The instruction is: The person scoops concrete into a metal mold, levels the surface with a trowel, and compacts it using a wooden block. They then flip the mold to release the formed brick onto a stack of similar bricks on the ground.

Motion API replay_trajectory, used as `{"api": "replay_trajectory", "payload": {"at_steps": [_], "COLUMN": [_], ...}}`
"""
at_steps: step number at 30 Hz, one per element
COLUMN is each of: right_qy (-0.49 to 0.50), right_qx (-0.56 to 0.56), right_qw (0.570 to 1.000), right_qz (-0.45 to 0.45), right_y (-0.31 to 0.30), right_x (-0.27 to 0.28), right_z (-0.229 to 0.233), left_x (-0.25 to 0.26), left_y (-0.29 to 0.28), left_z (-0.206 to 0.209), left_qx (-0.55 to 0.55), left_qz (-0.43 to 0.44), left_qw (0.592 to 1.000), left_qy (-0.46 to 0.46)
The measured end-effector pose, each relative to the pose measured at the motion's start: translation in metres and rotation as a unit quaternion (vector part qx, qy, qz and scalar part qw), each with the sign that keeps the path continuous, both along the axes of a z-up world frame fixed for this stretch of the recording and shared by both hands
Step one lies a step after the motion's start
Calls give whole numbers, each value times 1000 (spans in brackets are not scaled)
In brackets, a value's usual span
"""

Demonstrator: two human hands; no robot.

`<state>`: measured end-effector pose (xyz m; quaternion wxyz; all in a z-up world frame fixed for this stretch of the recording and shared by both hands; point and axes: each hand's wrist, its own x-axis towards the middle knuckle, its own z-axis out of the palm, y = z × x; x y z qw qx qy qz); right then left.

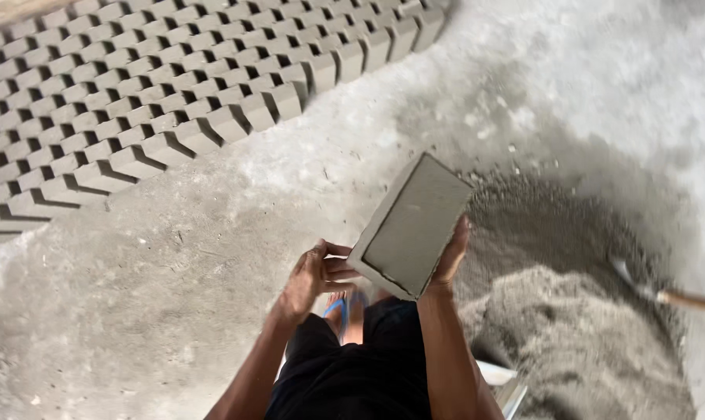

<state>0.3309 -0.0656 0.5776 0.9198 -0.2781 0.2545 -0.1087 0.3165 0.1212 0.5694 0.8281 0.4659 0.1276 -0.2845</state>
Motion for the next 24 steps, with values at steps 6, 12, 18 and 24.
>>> {"api": "replay_trajectory", "payload": {"at_steps": [6, 12, 18, 24], "right_qy": [156, 192, 180, 141], "right_qx": [28, -1, -128, -54], "right_qw": [974, 936, 890, 884], "right_qz": [161, 294, 399, 443], "right_y": [32, 28, 25, 31], "right_x": [116, 269, 386, 477], "right_z": [55, 53, 80, 42], "left_x": [121, 270, 350, 441], "left_y": [-11, -46, -44, -30], "left_z": [11, -23, 45, 51], "left_qx": [194, 78, 116, 140], "left_qz": [-20, 154, 249, 282], "left_qw": [963, 946, 903, 892], "left_qy": [-185, -273, -331, -323]}}
